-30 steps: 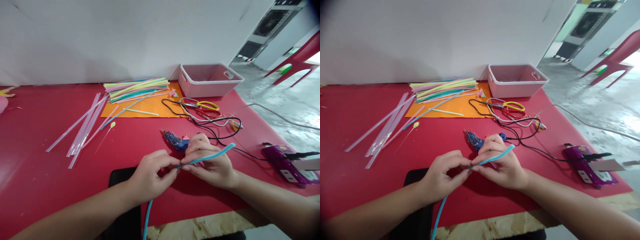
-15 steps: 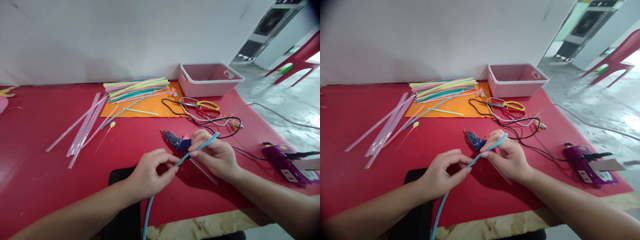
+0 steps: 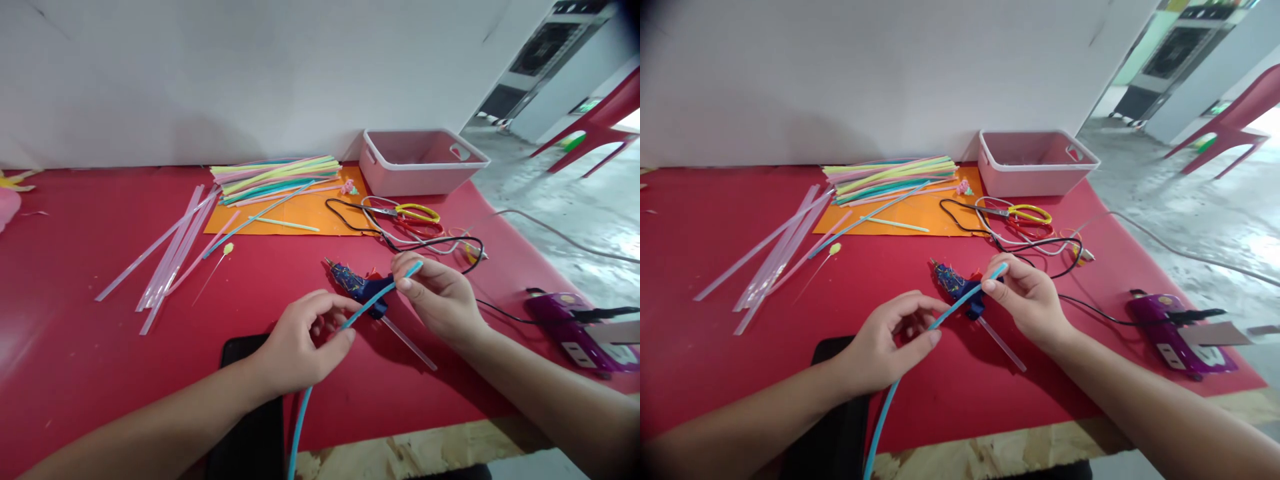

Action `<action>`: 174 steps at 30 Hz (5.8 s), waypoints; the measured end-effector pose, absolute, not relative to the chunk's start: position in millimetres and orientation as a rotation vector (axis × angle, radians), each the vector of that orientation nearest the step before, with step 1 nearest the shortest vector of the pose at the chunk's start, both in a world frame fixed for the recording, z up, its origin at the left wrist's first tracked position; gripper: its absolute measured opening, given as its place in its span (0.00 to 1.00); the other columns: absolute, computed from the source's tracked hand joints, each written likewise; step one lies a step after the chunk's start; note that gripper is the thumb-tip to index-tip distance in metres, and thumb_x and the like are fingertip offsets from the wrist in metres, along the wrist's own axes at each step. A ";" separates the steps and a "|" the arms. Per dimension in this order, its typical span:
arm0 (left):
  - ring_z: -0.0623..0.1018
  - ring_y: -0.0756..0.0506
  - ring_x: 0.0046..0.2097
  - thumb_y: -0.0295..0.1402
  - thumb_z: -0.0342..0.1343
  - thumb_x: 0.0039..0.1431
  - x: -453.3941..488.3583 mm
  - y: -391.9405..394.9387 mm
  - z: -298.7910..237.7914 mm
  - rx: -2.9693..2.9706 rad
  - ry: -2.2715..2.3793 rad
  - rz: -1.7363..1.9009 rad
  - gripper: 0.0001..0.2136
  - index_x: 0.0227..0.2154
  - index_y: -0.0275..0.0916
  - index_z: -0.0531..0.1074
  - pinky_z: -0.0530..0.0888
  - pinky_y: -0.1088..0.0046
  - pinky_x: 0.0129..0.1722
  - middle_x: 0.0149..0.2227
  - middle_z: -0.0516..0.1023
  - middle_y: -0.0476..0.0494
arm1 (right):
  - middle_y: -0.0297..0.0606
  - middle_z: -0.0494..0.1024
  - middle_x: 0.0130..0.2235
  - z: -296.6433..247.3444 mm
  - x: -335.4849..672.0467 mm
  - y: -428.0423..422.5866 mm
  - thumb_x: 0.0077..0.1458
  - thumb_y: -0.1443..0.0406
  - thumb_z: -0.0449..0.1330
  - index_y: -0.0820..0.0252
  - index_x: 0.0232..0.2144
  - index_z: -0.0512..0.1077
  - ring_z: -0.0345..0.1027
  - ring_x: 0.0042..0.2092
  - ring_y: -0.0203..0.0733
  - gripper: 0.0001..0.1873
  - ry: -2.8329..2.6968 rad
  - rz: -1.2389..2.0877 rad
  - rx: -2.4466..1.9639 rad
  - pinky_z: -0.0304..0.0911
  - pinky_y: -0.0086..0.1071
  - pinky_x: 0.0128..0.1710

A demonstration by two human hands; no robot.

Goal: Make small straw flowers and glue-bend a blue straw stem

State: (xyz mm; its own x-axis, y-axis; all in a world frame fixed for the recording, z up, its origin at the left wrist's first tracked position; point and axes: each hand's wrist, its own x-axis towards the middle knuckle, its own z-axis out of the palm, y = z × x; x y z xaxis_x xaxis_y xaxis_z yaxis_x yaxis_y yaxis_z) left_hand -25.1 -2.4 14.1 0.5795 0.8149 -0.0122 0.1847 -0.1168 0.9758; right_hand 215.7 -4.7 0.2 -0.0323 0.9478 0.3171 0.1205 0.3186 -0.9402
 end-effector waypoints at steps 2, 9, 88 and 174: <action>0.71 0.51 0.30 0.32 0.57 0.59 -25.9 -2.3 15.0 1.615 0.807 0.643 0.12 0.45 0.37 0.77 0.69 0.75 0.28 0.34 0.72 0.46 | 0.35 0.69 0.30 0.6 214.9 -6.2 0.58 0.61 0.64 0.54 0.28 0.75 0.64 0.35 0.40 0.07 -1.456 0.921 -1.046 0.64 0.35 0.37; 0.74 0.50 0.31 0.34 0.59 0.58 -23.1 -0.2 15.0 1.516 0.812 0.570 0.11 0.41 0.33 0.78 0.71 0.74 0.31 0.32 0.77 0.44 | 0.34 0.71 0.28 2.4 211.1 -8.1 0.55 0.60 0.67 0.54 0.27 0.77 0.66 0.35 0.40 0.07 -1.425 0.905 -1.070 0.66 0.36 0.38; 0.71 0.57 0.25 0.23 0.65 0.50 -20.3 3.4 14.4 0.868 0.823 0.994 0.20 0.23 0.39 0.55 0.65 0.83 0.24 0.24 0.77 0.54 | 0.36 0.73 0.31 -10.4 243.4 1.7 0.59 0.66 0.58 0.54 0.41 0.69 0.67 0.32 0.44 0.06 -2.279 0.460 -0.876 0.61 0.45 0.43; 0.81 0.47 0.39 0.28 0.69 0.49 -21.4 4.7 15.1 0.802 0.874 0.961 0.19 0.21 0.39 0.60 0.71 0.74 0.36 0.38 0.85 0.42 | 0.32 0.75 0.28 -19.1 255.2 15.7 0.56 0.61 0.64 0.52 0.36 0.73 0.68 0.26 0.40 0.05 -1.568 0.347 -1.504 0.64 0.34 0.26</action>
State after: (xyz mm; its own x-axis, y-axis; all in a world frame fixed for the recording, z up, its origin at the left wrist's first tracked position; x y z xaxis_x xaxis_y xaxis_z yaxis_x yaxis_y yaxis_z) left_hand -21.4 4.7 15.1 0.3077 0.9164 -0.2559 -0.3412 0.3573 0.8694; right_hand 255.2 15.7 -19.1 0.1540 0.9011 0.4053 0.6463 0.2184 -0.7312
